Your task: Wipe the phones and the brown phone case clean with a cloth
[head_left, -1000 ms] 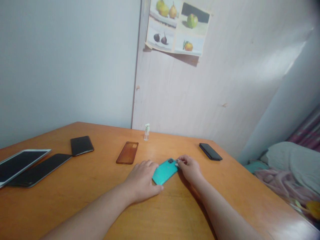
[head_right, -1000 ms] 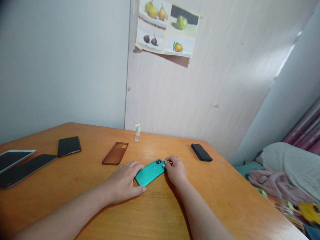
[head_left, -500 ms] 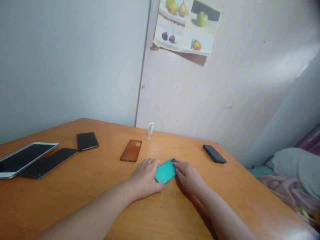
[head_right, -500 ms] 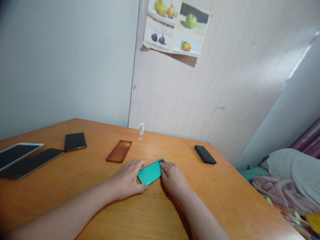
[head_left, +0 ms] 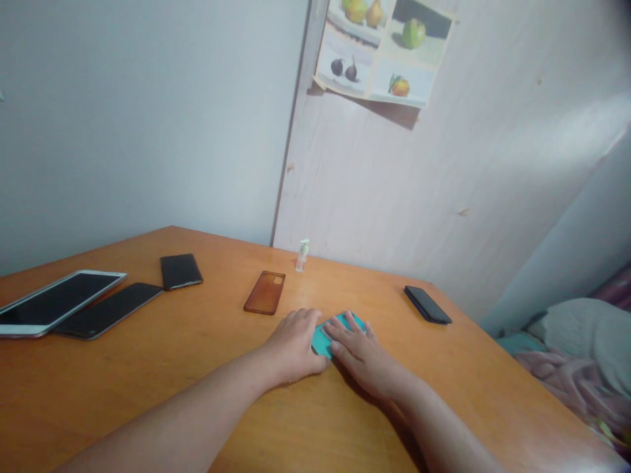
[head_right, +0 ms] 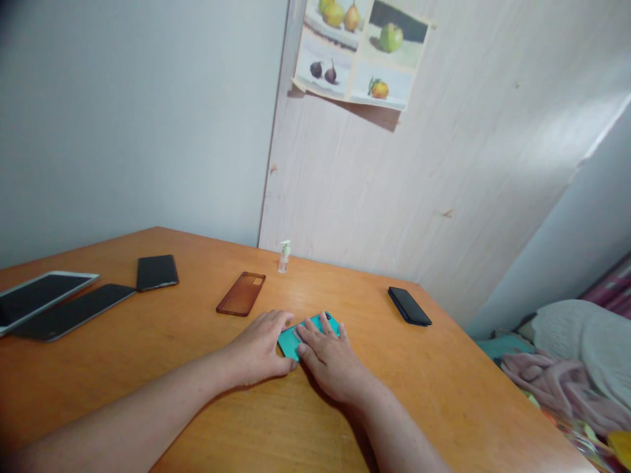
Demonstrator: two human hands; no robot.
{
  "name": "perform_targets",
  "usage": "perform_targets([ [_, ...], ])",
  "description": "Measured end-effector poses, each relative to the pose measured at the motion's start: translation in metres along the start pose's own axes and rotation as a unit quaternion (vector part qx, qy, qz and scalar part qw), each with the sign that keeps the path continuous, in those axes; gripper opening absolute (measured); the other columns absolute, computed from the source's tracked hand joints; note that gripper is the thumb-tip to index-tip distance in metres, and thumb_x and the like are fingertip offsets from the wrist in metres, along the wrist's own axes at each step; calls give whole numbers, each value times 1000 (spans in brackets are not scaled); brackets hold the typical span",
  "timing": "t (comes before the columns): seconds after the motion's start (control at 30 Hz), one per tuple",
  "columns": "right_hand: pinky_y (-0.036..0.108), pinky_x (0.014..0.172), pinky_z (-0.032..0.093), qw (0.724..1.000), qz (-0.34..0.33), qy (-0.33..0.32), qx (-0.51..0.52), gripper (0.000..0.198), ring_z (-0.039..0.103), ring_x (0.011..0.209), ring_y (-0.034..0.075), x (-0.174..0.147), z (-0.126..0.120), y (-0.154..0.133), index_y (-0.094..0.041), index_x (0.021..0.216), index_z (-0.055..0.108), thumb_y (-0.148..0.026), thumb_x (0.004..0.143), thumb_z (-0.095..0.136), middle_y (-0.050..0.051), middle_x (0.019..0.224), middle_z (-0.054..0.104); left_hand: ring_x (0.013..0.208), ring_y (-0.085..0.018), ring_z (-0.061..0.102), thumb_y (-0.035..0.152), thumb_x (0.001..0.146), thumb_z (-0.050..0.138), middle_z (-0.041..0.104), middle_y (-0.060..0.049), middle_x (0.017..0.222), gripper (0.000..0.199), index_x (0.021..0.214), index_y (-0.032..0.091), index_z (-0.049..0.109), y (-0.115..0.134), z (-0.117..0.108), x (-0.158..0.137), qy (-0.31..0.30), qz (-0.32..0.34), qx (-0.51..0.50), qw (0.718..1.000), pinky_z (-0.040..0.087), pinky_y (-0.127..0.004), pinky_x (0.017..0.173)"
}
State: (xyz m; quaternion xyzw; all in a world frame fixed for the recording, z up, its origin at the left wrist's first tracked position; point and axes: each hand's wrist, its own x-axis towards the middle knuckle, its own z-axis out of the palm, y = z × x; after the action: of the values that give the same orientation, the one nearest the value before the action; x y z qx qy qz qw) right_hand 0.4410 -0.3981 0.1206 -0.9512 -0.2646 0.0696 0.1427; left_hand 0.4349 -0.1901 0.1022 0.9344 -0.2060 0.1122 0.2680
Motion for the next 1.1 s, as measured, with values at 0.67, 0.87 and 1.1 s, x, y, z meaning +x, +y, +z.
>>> perform_targets([
  [0.67, 66, 113, 2, 988, 121, 82, -48, 60, 20, 147, 30, 15, 1, 29, -23, 147, 40, -56, 98, 29, 11, 156, 32, 115, -36, 54, 56, 57, 75, 59, -13, 122, 76, 120, 21, 48, -2, -3, -1, -17, -55, 35, 998, 44, -45, 96],
  [0.87, 62, 115, -1, 999, -35, 2, -7, 54, 8, 149, 30, 6, 3, -20, -34, 150, 34, -53, 101, 25, 2, 158, 28, 106, -34, 60, 45, 65, 67, 64, -12, 110, 59, 116, 20, 49, 3, -6, -1, -4, -57, 28, 998, 48, -42, 88],
  [1.1, 68, 112, -3, 994, 86, 47, -53, 57, 5, 149, 34, 9, 2, -1, -29, 149, 38, -53, 101, 20, 3, 158, 28, 115, -36, 56, 51, 59, 72, 61, -14, 123, 77, 124, 20, 45, 2, -7, -1, -12, -46, 35, 998, 45, -46, 96],
])
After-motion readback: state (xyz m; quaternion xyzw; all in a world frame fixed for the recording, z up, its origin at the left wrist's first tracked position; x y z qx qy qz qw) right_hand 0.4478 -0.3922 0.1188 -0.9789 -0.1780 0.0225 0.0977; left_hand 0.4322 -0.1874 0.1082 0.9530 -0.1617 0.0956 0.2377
